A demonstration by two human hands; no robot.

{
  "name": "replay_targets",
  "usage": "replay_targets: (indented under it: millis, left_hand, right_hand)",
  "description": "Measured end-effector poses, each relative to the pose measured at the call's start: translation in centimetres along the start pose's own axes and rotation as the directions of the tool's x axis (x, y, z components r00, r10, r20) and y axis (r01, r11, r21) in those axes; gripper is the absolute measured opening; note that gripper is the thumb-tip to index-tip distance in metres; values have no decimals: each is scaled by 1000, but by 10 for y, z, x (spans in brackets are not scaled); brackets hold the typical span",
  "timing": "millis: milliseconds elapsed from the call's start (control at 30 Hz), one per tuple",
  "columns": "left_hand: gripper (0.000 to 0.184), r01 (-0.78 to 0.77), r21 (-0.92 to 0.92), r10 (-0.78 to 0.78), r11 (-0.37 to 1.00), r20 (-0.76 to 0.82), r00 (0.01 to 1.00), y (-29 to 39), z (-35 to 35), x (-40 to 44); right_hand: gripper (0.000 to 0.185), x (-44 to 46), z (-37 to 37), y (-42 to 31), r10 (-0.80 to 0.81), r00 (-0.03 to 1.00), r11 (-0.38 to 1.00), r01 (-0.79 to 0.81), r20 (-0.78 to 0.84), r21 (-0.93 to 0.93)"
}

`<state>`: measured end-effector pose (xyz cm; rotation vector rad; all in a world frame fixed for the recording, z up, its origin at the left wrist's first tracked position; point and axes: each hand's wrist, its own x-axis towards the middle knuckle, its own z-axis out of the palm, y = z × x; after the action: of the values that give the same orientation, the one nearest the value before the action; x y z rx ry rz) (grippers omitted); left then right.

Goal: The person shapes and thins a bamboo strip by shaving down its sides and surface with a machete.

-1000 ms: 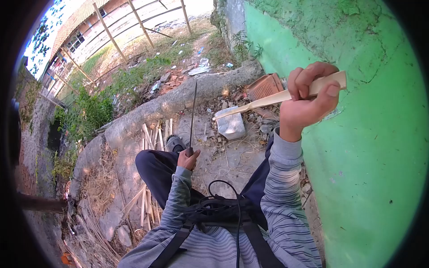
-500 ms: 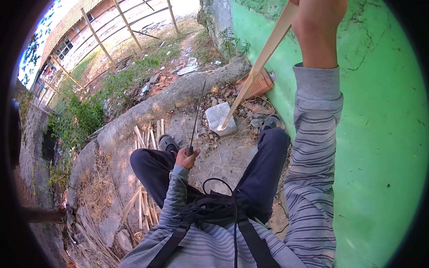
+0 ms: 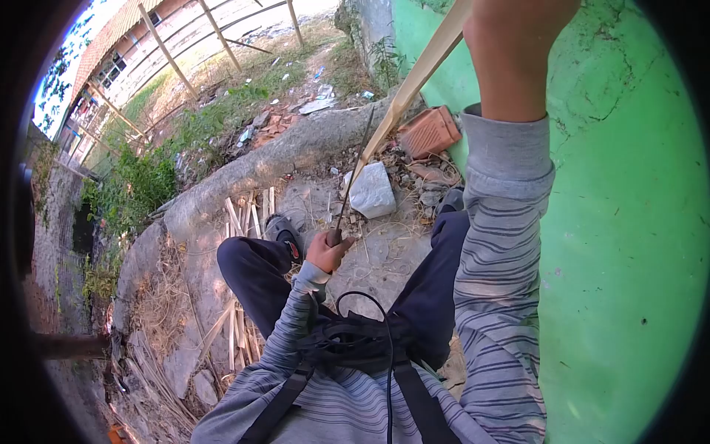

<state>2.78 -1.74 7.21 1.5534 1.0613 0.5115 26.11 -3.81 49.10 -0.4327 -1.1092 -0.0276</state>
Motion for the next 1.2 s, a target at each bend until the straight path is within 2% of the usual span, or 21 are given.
replay_targets:
  millis: [33, 100, 167, 200, 233, 267, 300, 333, 367, 433, 467, 533, 567, 600, 733, 800, 900, 967, 1000, 1133, 1200]
  left_hand:
    - [41, -97, 5, 97, 995, -24, 995, -3, -3, 1]
    - [40, -47, -52, 47, 998, -4, 999, -1, -13, -1]
    - [40, 47, -94, -56, 995, -102, 993, 8, -21, -4]
    - [36, -34, -176, 17, 984, -95, 995, 2, -24, -1]
    - [36, -38, -176, 21, 984, -95, 995, 2, -28, -2]
    - [36, 7, -226, -28, 974, -93, 995, 2, -31, -2]
    - [36, 51, -276, -78, 960, -88, 993, 2, -33, -2]
    - [36, 71, -279, -104, 958, -105, 989, 2, -33, -2]
    - [36, 66, -283, -100, 957, -108, 989, 2, -34, -2]
    - [36, 101, -255, -135, 962, -120, 984, -4, -32, -3]
    - [36, 100, -257, -134, 961, -117, 984, -10, -30, -1]
    - [37, 112, -219, -130, 969, -70, 989, -16, -27, 2]
    - [37, 115, -221, -133, 968, -70, 989, -20, -25, 3]
    - [36, 110, -216, -126, 970, -58, 990, -11, -22, 1]
    - [37, 71, -210, -74, 975, -4, 997, 2, -9, 6]
    - [38, 86, -217, -86, 972, 11, 996, 3, 1, 9]
    - [41, 118, -213, -108, 970, 59, 992, -22, 18, 21]
    - [41, 243, -314, -192, 918, 183, 964, -37, 31, 25]
    - [37, 236, -237, -220, 942, 91, 971, -49, 40, 30]
    - [33, 293, -225, -281, 929, 84, 956, -78, 45, 47]
    - [30, 352, -294, -322, 889, 147, 935, -78, 40, 43]
  right_hand:
    - [49, 11, -5, -5, -15, 999, 1000, 15, 39, 17]
    - [48, 24, -3, -10, -137, 988, 989, 140, 73, -51]
    - [48, 27, 3, -14, -228, 964, 960, 245, 134, -132]
    - [50, 28, 5, -6, -126, 992, 986, 127, 18, -108]
    - [52, 30, 5, 9, -17, 995, 998, 11, -95, -68]
    - [53, 33, -15, 28, 71, 982, 973, -106, 173, 205]
    - [54, 35, -34, 46, 153, 891, 868, -328, 428, 373]
    - [54, 21, -14, 36, 119, 974, 981, -145, 195, 125]
    - [54, 12, -1, 28, 4, 1000, 985, -9, -26, -171]
    - [54, 11, -3, 24, 37, 998, 987, -45, -54, -154]
    - [54, 13, -12, 24, 320, 945, 863, -321, 68, 390]
    - [53, 13, -17, 33, 472, 823, 400, -520, 316, 755]
    - [53, 12, -15, 44, 326, 944, 856, -320, 55, 406]
    - [53, 12, -11, 49, 39, 996, 991, -49, -82, -122]
    - [54, 11, -14, 44, 87, 994, 984, -97, -70, -147]
    - [54, 8, -17, 50, 23, 998, 994, -30, -66, -101]
    - [54, 8, -18, 49, 72, 994, 994, -78, -82, -70]
    - [54, 2, -8, 37, 66, 994, 988, -78, -87, -137]
    - [54, 1, -4, 32, 54, 995, 976, -71, -87, -206]
    - [54, -2, 1, 29, 80, 995, 979, -91, -66, -183]
    - [53, -3, 6, 28, 92, 993, 985, -102, -76, -136]
